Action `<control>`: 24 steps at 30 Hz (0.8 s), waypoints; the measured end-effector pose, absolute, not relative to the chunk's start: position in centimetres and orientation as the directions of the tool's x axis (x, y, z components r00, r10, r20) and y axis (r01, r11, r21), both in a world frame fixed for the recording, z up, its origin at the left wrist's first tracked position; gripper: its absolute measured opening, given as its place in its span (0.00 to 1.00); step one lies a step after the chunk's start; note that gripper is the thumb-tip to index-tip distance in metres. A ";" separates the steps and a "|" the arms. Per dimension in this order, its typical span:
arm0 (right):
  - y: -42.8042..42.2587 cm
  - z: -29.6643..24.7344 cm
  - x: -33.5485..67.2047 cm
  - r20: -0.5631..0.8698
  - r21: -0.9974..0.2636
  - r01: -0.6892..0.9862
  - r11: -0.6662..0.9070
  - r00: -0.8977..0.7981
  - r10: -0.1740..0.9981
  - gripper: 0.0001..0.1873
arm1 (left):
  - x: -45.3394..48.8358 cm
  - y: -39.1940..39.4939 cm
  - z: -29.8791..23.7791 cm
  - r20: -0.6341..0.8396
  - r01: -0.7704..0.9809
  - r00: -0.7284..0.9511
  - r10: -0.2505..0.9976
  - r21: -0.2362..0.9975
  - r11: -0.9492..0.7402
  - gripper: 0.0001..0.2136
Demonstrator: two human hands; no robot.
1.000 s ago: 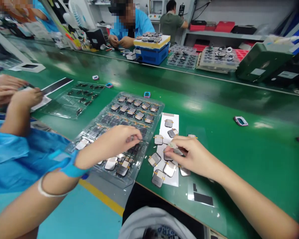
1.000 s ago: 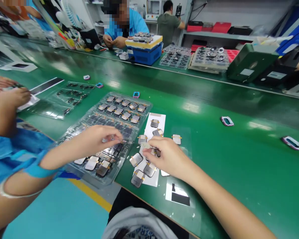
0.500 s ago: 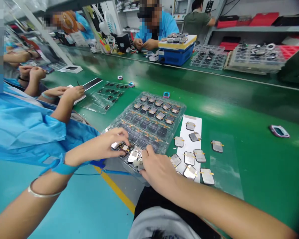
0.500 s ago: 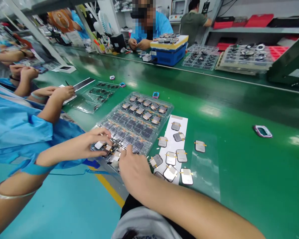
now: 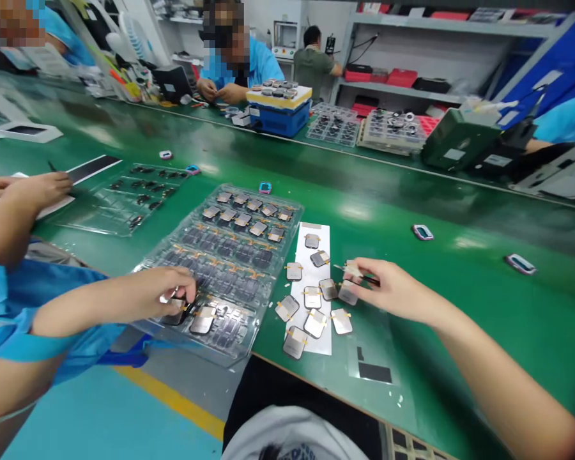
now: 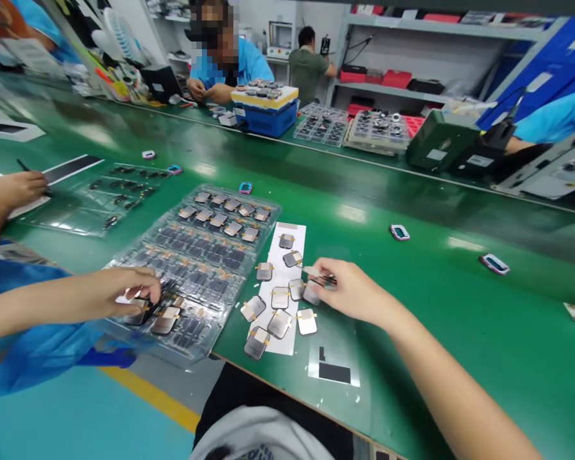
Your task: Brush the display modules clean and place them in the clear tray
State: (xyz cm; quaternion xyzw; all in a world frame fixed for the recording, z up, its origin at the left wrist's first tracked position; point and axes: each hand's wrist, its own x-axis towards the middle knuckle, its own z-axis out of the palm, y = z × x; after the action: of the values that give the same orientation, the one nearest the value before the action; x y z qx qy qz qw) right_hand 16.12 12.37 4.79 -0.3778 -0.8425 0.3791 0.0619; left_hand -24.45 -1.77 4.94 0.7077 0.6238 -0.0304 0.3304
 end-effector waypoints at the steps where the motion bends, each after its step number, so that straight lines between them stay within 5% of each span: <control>1: 13.1 4.2 17.5 -0.224 -0.681 0.614 0.400 -0.694 0.684 0.10 | -24.4 -1.4 5.3 -0.485 0.911 0.211 0.849 0.413 0.010 0.08; 5: 14.2 2.1 20.4 -0.280 -0.642 0.684 0.347 -0.631 0.724 0.12 | -22.8 1.0 7.7 -0.475 0.906 0.223 0.851 0.423 -0.001 0.04; 9: 14.1 2.1 19.7 -0.185 -0.634 0.685 0.360 -0.585 0.789 0.13 | -16.2 5.4 8.6 -0.208 0.683 0.333 0.920 0.726 -0.084 0.05; 12: 14.1 3.0 18.5 -0.101 -0.675 0.632 0.381 -0.591 0.801 0.13 | -9.7 9.6 5.7 -0.050 0.594 0.250 0.967 0.797 -0.112 0.07; 18: 13.8 3.4 17.6 -0.021 -0.718 0.580 0.385 -0.570 0.821 0.16 | -3.0 13.6 -1.1 0.007 0.608 0.164 0.986 0.787 -0.107 0.07; 24: 13.5 3.2 17.3 -0.007 -0.728 0.561 0.394 -0.580 0.815 0.16 | -6.4 10.0 2.5 0.086 0.694 0.197 0.977 0.691 -0.201 0.13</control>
State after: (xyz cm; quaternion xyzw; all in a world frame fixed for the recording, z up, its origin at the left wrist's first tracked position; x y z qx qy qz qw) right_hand 17.35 13.48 3.21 -0.4218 -0.8155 0.3536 0.1789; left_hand -6.37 10.04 2.49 0.7273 0.5744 0.2676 0.2637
